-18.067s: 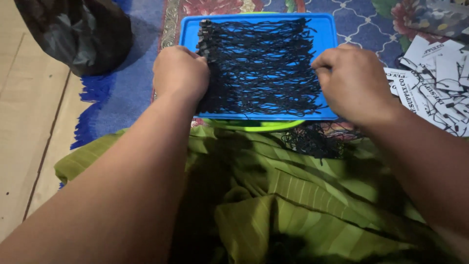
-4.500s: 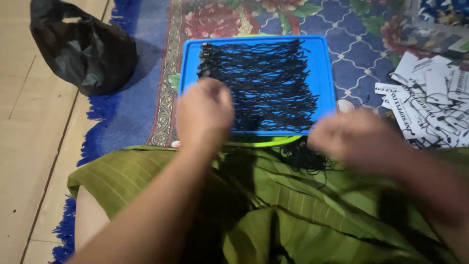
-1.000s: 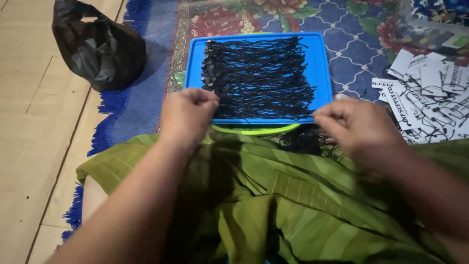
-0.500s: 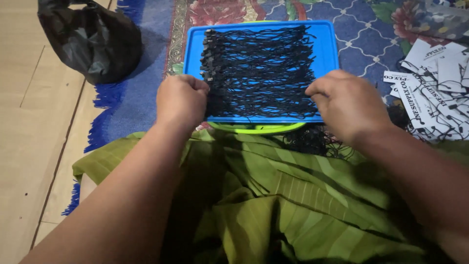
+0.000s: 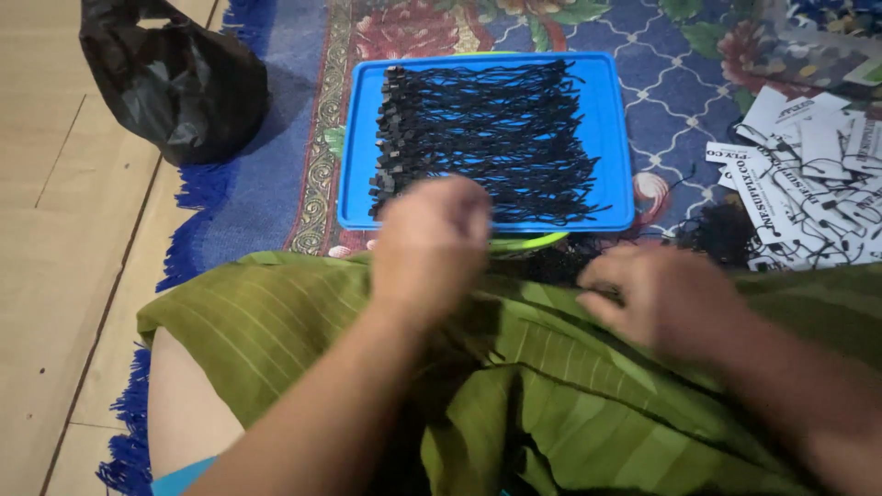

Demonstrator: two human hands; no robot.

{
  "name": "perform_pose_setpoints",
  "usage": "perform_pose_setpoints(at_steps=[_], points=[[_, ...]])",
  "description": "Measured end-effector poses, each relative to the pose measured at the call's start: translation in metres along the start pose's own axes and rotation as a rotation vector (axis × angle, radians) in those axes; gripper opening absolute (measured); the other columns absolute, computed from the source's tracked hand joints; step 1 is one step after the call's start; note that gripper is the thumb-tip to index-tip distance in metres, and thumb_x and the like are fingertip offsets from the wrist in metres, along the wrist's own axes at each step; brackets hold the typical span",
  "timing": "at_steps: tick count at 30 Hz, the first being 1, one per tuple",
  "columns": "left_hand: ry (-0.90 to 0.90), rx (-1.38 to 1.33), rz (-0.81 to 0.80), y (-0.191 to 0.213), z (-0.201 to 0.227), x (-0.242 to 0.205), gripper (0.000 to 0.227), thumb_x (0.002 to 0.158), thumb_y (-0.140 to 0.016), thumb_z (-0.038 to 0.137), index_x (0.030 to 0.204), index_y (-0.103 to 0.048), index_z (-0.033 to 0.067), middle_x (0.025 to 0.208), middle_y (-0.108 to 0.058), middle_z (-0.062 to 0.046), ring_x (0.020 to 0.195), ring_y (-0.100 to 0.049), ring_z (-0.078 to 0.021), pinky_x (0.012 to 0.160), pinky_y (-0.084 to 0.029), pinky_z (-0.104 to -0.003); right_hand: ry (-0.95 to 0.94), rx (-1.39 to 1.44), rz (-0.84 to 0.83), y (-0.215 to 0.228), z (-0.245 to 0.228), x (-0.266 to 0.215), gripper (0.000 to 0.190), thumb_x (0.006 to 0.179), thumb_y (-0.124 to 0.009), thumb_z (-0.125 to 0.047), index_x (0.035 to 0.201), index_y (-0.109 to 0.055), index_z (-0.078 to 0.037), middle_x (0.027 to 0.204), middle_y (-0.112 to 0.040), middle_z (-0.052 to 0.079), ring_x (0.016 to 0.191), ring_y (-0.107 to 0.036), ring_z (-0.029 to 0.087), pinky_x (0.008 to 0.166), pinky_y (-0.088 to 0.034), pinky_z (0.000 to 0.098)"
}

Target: The person is sitting on the floor and arranging black elastic or fabric cords onto a blue plastic tray for organization or further processing.

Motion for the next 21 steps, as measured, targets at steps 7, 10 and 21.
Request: perform_pose_setpoints(at_steps=[7, 10, 21], points=[[-0.294, 0.045, -0.464, -0.045, 0.022, -0.04, 0.028, 0.083, -0.065, 0.029, 0.109, -0.074, 0.0216, 0.103, -0.076, -0.007, 0.103, -0.073, -0.0333, 0.092, -0.06, -0.046, -0.042, -0.163, -0.122, -0.038, 0.001, 0.007, 0.013, 0.088, -0.06, -0.034, 0.093, -0.069, -0.026, 0.095, -0.072, -0.005, 0.101, -0.072, 0.023, 0.084, -0.06, 0.0389], [-0.249, 0.027, -0.428, -0.043, 0.024, -0.05, 0.045, 0.087, -0.065, 0.029, 0.13, -0.066, 0.0184, 0.121, -0.071, -0.01, 0.114, -0.068, -0.0359, 0.097, -0.056, -0.05, 0.054, 0.04, -0.001, 0.005, -0.021, -0.005, 0.015, 0.09, -0.062, -0.039, 0.092, -0.073, -0.028, 0.092, -0.076, -0.003, 0.1, -0.072, 0.025, 0.082, -0.061, 0.0407], [-0.12, -0.438, -0.311, -0.037, 0.016, -0.065, 0.049, 0.076, -0.08, 0.029, 0.121, -0.074, 0.0121, 0.117, -0.077, -0.011, 0.118, -0.068, -0.0369, 0.103, -0.055, -0.048, 0.181, 0.585, 0.346, 0.037, -0.032, -0.029, 0.013, 0.086, -0.075, -0.022, 0.093, -0.085, -0.022, 0.103, -0.08, 0.0, 0.092, -0.078, 0.022, 0.077, -0.06, 0.0358]])
Point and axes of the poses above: each hand's wrist, its own x-axis towards the middle knuckle, its own y-axis out of the back of the hand, z = x × y, the point moved 2 cm from there along x, towards the middle knuckle
